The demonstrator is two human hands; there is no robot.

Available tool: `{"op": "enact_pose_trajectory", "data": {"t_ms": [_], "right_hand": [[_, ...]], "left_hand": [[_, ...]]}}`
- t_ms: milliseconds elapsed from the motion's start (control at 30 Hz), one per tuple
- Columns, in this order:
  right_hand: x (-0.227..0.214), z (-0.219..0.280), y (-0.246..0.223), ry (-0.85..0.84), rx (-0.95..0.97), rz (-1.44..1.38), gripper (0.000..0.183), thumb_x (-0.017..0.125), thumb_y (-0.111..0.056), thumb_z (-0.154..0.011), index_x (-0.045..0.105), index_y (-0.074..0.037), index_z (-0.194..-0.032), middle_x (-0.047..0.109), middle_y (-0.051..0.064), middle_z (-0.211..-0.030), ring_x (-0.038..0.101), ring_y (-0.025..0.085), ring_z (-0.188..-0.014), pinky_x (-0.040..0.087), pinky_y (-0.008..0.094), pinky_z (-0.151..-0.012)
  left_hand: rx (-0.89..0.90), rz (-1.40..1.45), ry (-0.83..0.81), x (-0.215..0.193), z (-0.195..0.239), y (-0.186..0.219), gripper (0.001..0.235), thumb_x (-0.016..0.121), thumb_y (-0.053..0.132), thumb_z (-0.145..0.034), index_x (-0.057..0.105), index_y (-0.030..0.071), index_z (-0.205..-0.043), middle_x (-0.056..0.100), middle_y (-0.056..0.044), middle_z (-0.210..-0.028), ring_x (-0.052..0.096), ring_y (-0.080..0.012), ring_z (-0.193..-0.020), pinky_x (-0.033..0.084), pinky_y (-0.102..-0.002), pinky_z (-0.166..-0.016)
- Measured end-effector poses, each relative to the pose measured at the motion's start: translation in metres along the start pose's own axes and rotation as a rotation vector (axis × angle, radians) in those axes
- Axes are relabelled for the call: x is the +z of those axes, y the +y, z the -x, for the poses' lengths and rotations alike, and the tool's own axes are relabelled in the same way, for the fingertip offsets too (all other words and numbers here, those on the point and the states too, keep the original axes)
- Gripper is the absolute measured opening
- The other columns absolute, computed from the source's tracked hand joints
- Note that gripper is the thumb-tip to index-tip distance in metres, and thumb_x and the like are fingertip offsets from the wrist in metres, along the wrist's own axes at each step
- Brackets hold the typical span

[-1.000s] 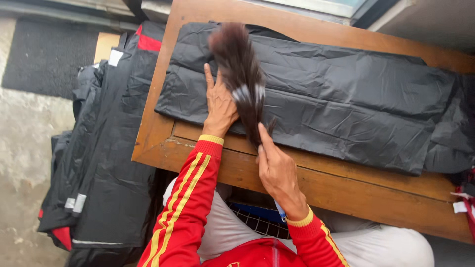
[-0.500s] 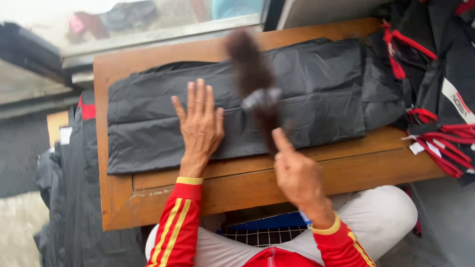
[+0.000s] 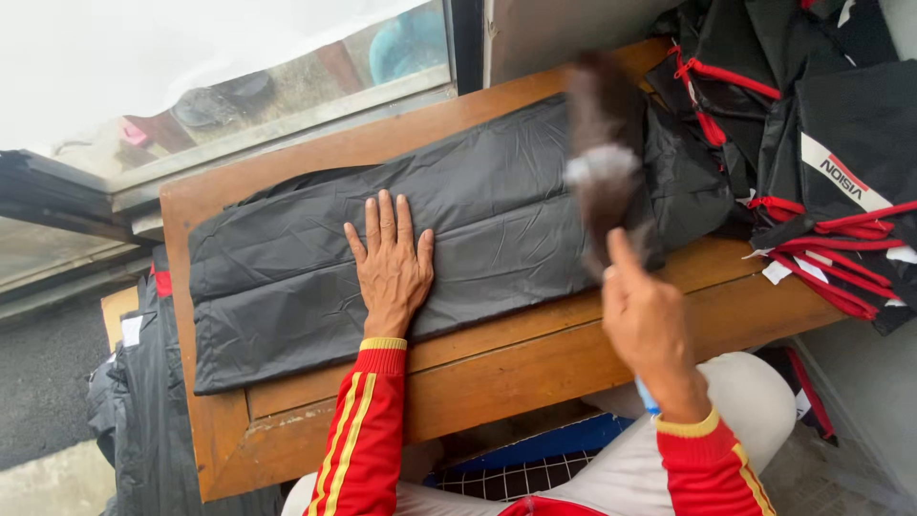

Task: The person uses a feather duster to wipe a black garment on a wooden table, then folds it into a compact roll. The person repeats the wiping and folding process on the same garment multiple times.

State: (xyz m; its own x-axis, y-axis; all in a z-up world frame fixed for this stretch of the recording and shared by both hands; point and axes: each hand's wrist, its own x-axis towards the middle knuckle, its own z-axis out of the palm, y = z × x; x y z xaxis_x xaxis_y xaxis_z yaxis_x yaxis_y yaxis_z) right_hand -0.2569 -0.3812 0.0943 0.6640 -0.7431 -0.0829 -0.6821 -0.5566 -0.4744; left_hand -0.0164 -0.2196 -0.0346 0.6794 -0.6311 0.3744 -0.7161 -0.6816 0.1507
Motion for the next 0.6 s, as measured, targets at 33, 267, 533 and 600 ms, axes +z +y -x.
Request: {"op": "enact_pose_trajectory", "data": {"t_ms": [33, 267, 533, 600], "right_hand": [[0.006, 0.006, -0.008, 0.000, -0.006, -0.002, 0.050, 0.045, -0.019, -0.093, 0.049, -0.021, -0.142, 0.065, 0.035, -0.087, 0.065, 0.049, -0.082, 0.050, 0.059, -0.073], [0.033, 0.011, 0.033, -0.257, -0.124, -0.097, 0.053, 0.050, -0.022, -0.088, 0.049, -0.034, -0.139, 0.068, 0.011, -0.109, 0.066, 0.037, -0.093, 0.055, 0.049, -0.078], [0.015, 0.012, 0.041, 0.176, 0.010, -0.075, 0.048, 0.048, -0.017, -0.096, 0.052, -0.022, -0.144, 0.065, 0.031, -0.086, 0.064, 0.048, -0.079, 0.048, 0.058, -0.069], [0.029, 0.029, 0.022, 0.117, -0.327, -0.200, 0.045, 0.054, -0.014, -0.089, 0.059, -0.020, -0.133, 0.067, 0.012, -0.113, 0.068, 0.026, -0.088, 0.056, 0.037, -0.068]], "left_hand": [[-0.003, -0.004, 0.004, -0.002, 0.000, 0.001, 0.057, 0.038, 0.045, -0.100, 0.038, 0.011, -0.147, 0.029, -0.013, -0.155, 0.022, -0.0292, -0.144, 0.006, -0.058, -0.115], [0.008, -0.035, -0.034, 0.004, -0.001, -0.002, 0.054, 0.034, 0.038, -0.101, 0.037, 0.008, -0.146, 0.026, -0.013, -0.156, 0.020, -0.0287, -0.144, 0.006, -0.057, -0.115], [-0.019, -0.042, -0.035, 0.002, -0.001, 0.001, 0.054, 0.034, 0.041, -0.103, 0.037, 0.009, -0.147, 0.029, -0.012, -0.155, 0.021, -0.0278, -0.144, 0.005, -0.056, -0.115], [-0.017, -0.026, -0.040, 0.000, -0.003, 0.002, 0.053, 0.034, 0.039, -0.103, 0.037, 0.009, -0.147, 0.029, -0.012, -0.155, 0.020, -0.0285, -0.144, 0.005, -0.057, -0.115]]}}
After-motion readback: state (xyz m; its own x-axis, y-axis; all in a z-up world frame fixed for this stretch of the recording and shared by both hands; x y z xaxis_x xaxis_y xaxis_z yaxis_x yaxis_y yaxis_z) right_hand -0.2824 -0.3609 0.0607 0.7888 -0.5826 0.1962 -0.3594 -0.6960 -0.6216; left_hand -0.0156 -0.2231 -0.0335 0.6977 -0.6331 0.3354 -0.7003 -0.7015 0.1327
